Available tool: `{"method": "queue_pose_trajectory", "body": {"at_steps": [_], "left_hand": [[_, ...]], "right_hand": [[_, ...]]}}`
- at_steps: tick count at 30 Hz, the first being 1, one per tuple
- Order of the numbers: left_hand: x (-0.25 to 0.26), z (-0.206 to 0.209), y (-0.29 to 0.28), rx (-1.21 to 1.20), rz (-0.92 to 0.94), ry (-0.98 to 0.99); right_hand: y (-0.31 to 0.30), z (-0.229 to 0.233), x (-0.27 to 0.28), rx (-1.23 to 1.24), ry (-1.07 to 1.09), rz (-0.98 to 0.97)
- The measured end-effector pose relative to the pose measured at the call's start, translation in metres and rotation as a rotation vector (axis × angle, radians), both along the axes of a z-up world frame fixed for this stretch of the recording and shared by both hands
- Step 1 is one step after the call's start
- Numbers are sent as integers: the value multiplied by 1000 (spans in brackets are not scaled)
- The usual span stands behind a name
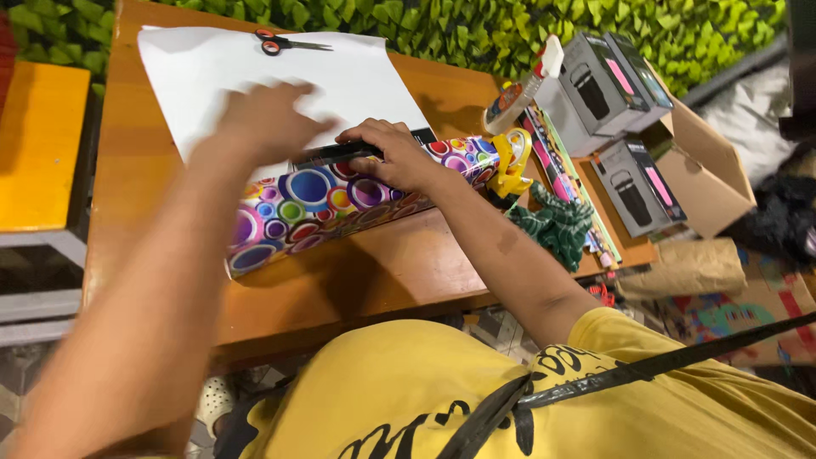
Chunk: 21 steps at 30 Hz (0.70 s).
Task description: The person cuts a sheet of colorful wrapping paper with a utility knife, wipes a black product box with a cloth, and wraps the box in the paper. They fold the paper around the box and secure it with multiple pieces of clear tape from a dispenser.
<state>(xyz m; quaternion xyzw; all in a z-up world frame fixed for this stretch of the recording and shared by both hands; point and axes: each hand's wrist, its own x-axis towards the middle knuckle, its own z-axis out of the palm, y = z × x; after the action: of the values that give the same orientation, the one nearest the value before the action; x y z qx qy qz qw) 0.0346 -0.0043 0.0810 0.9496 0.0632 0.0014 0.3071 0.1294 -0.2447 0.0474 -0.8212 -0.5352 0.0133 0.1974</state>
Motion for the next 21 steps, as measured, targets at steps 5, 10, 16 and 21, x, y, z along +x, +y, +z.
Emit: {"method": "queue_pose_trajectory", "body": {"at_steps": [5, 10, 16, 21], "left_hand": [[-10, -15, -103, 132, 24, 9], [-20, -48, -101, 283, 6, -186], [-18, -52, -98, 277, -21, -187], [-19, -49, -95, 242, -19, -199]], "right_hand": [[-4, -20, 19, 204, 347, -82], [-23, 0, 42, 300, 580, 33], [-61, 30, 40, -168, 319, -65], [-58, 20, 37, -55, 235, 22]]}}
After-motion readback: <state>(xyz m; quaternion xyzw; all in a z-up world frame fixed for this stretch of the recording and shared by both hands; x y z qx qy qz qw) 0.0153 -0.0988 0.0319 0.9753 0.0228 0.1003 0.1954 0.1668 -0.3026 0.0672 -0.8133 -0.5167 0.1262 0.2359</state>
